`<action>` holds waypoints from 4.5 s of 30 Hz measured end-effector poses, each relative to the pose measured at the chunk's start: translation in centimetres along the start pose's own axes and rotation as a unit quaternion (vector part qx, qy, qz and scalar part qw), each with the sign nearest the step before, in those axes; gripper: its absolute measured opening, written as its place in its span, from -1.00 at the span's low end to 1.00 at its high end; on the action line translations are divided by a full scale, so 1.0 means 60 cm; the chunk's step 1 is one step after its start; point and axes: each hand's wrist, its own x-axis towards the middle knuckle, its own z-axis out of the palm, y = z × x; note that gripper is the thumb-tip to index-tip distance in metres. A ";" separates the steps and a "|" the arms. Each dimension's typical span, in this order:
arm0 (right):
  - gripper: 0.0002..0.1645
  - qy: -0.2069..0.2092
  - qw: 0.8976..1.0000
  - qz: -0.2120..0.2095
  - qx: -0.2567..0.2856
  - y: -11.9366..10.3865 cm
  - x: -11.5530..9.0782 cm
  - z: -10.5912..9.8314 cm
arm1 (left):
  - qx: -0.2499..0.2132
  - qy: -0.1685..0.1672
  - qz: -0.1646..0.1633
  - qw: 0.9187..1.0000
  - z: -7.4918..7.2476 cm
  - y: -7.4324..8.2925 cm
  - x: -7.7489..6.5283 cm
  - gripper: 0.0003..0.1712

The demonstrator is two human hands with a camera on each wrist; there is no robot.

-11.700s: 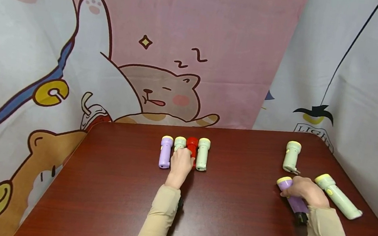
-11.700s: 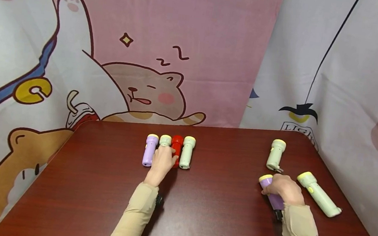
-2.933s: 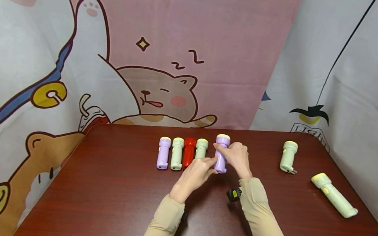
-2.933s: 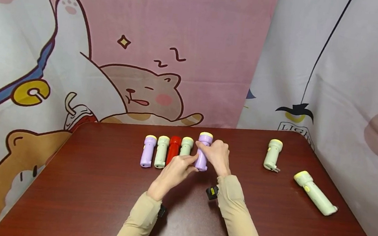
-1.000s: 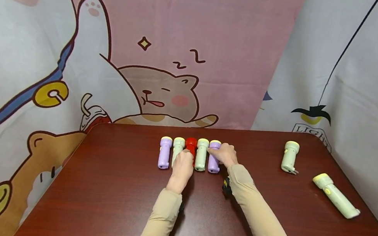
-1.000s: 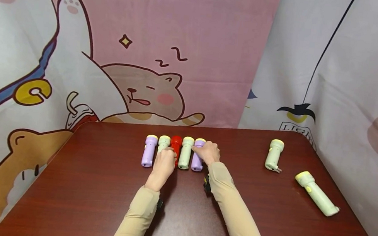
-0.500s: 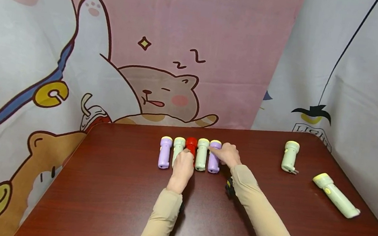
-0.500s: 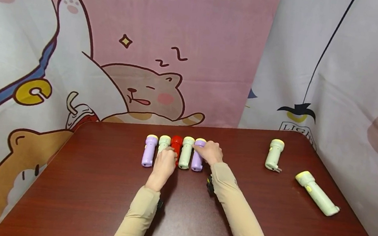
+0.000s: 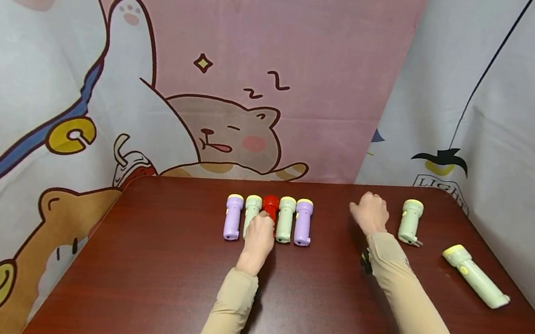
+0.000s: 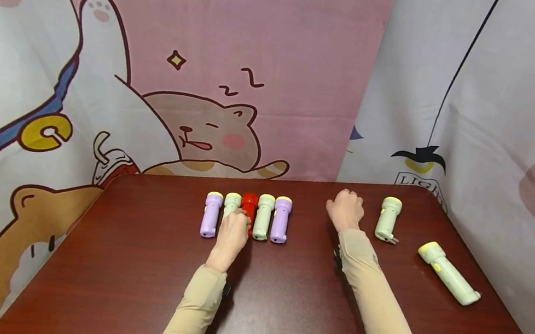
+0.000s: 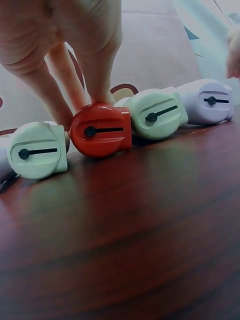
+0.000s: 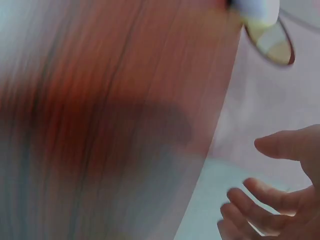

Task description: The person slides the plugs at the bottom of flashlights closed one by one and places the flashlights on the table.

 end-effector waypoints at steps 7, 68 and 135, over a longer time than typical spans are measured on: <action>-0.18 0.018 0.997 0.069 -0.028 0.084 0.029 -0.031 | 0.001 -0.001 0.001 1.000 -0.001 0.000 0.000 -0.89; -0.21 0.017 0.993 0.068 0.094 0.048 -0.022 -0.069 | -0.012 0.030 0.016 0.999 -0.001 -0.005 -0.003 -0.96; -0.45 0.050 0.985 -0.050 0.158 -0.149 -0.135 -0.026 | -0.006 0.088 0.218 0.972 -0.019 0.086 -0.012 -0.42</action>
